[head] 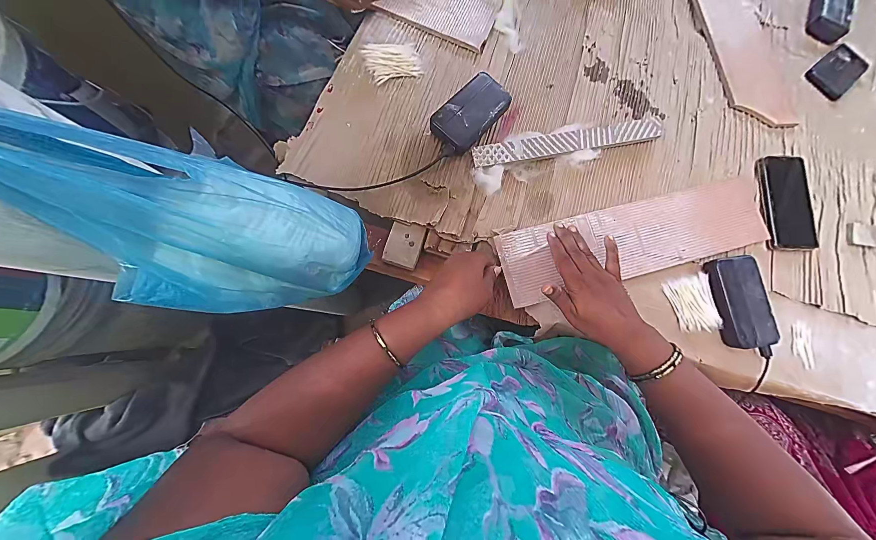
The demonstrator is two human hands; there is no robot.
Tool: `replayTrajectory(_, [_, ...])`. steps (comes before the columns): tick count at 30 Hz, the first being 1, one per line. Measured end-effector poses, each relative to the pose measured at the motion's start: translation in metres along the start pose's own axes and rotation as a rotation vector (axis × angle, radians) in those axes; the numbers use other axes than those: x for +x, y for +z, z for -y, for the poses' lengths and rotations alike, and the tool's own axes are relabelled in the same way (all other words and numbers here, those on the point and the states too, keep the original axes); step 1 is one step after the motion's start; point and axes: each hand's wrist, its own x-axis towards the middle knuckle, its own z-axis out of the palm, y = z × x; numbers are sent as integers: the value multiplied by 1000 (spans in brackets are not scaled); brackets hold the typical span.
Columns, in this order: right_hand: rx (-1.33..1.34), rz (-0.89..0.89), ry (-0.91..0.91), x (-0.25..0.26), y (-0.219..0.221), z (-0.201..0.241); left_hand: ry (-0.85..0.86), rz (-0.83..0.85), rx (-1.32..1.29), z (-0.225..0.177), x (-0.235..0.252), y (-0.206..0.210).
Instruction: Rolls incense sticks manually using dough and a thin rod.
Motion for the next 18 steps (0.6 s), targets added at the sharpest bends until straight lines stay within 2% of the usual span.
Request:
replayTrajectory(3, [-11,48,-68,28,14,3,-11,-4,54,2,5,-3])
replayTrajectory(6, [-10,119,-115,31,17,1,-18,0,88,2,6,-3])
replayTrajectory(10, [-24,179,-173,-12,9,4,1,79,100,-3,1,2])
replayTrajectory(14, [-21,233,-193,-55,-2,9,15,242,95,-11,-4,7])
replayTrajectory(16, [-31,246,-164,-60,-11,8,15,239,76,-10,-4,8])
replayTrajectory(18, [-47,159,-88,-54,-12,5,7,180,32,-9,-5,7])
